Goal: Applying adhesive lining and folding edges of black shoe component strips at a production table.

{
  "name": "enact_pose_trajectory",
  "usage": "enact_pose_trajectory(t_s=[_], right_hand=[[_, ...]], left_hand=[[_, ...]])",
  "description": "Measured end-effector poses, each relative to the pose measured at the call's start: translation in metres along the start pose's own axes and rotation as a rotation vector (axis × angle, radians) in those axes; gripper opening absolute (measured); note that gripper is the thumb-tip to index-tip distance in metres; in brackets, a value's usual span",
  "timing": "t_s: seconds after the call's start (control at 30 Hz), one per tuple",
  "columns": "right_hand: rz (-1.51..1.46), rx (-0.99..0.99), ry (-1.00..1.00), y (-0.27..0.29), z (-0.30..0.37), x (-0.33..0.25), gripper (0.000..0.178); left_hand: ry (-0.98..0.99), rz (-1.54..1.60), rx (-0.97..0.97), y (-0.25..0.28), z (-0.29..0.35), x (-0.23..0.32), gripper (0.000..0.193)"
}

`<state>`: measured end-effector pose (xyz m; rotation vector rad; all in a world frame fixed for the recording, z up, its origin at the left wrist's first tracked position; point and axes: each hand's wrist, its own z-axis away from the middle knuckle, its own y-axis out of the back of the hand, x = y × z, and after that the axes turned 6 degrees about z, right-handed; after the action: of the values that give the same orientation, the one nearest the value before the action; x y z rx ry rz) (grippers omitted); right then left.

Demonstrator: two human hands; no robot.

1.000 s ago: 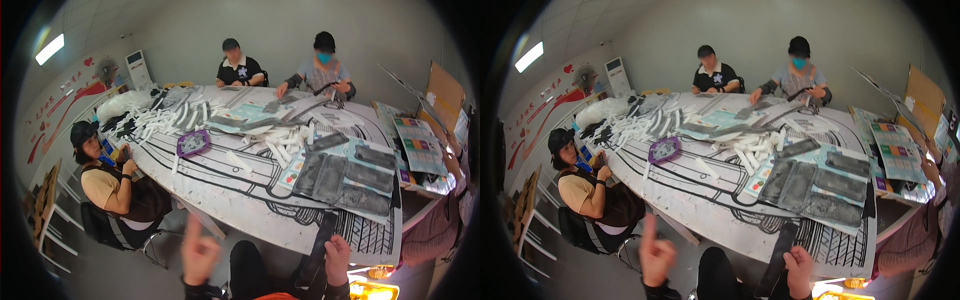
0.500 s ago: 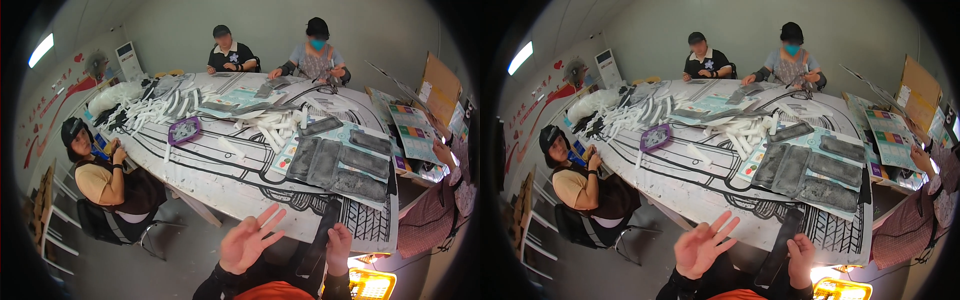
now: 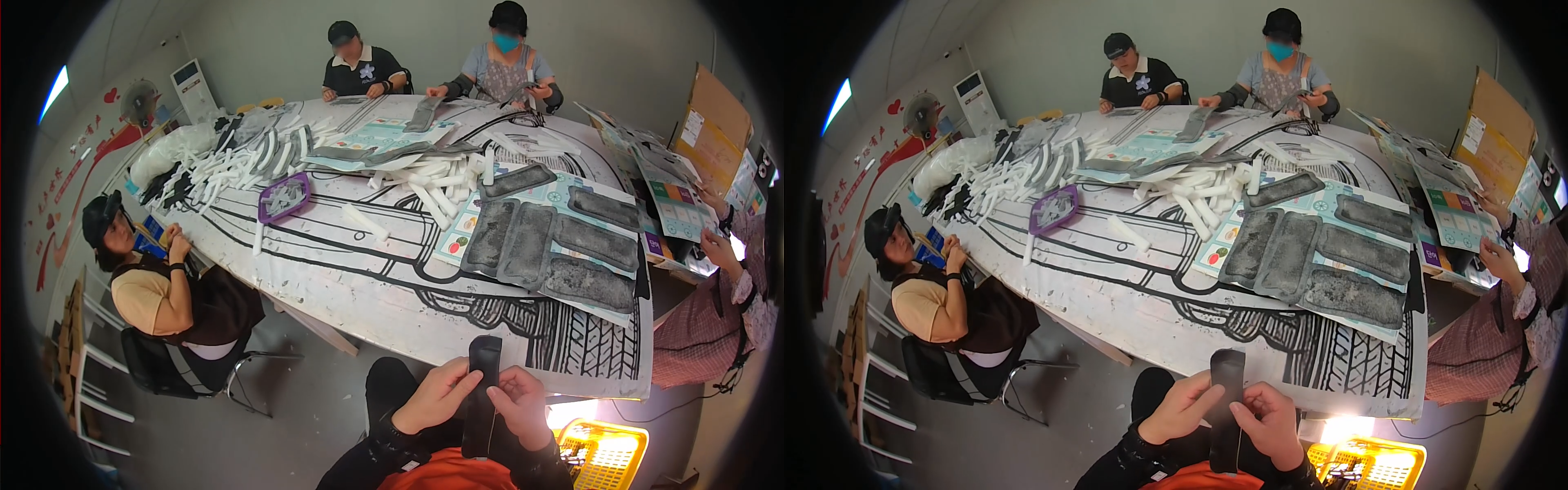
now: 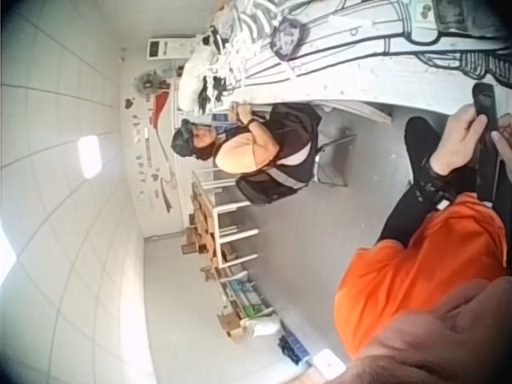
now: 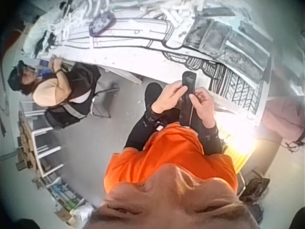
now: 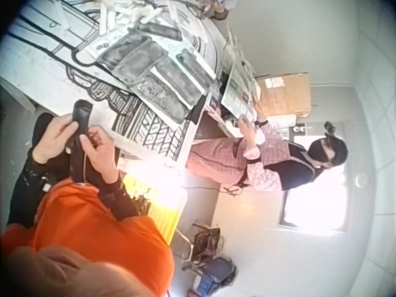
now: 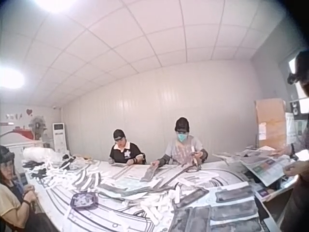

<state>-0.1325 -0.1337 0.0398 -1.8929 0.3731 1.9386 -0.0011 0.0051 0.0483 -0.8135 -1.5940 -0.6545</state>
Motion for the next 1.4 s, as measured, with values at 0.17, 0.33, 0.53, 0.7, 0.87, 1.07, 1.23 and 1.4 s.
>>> enact_pose_trajectory(t_s=[0.17, 0.33, 0.53, 0.7, 0.87, 1.07, 1.23, 1.4], right_hand=[[0.029, 0.014, 0.011, -0.003, 0.001, 0.003, 0.014], [-0.021, 0.114, 0.074, -0.014, 0.002, -0.005, 0.012], [-0.019, 0.095, 0.088, -0.012, 0.002, -0.001, 0.014], [-0.024, 0.168, 0.157, -0.013, 0.002, 0.004, 0.015], [-0.017, 0.184, 0.23, -0.014, -0.001, 0.008, 0.014], [0.041, 0.29, 0.299, -0.015, 0.0, 0.01, 0.016], [0.015, 0.292, 0.309, -0.013, 0.0, 0.008, 0.016], [0.014, 0.31, 0.3, -0.014, 0.002, 0.002, 0.014]], left_hand=[[0.091, 0.009, 0.035, -0.001, 0.002, -0.006, 0.02], [-0.003, 0.102, 0.063, -0.007, 0.003, -0.005, 0.02], [-0.014, -0.026, 0.02, -0.003, -0.001, 0.0, 0.021], [0.01, 0.107, -0.02, 0.0, 0.0, 0.002, 0.023], [-0.101, 0.005, -0.102, -0.002, -0.002, -0.001, 0.015], [-0.104, -0.071, -0.185, 0.002, -0.003, -0.002, 0.013], [-0.154, -0.015, -0.224, 0.0, -0.008, 0.005, 0.013], [-0.12, -0.019, -0.237, 0.0, -0.008, 0.003, 0.015]])
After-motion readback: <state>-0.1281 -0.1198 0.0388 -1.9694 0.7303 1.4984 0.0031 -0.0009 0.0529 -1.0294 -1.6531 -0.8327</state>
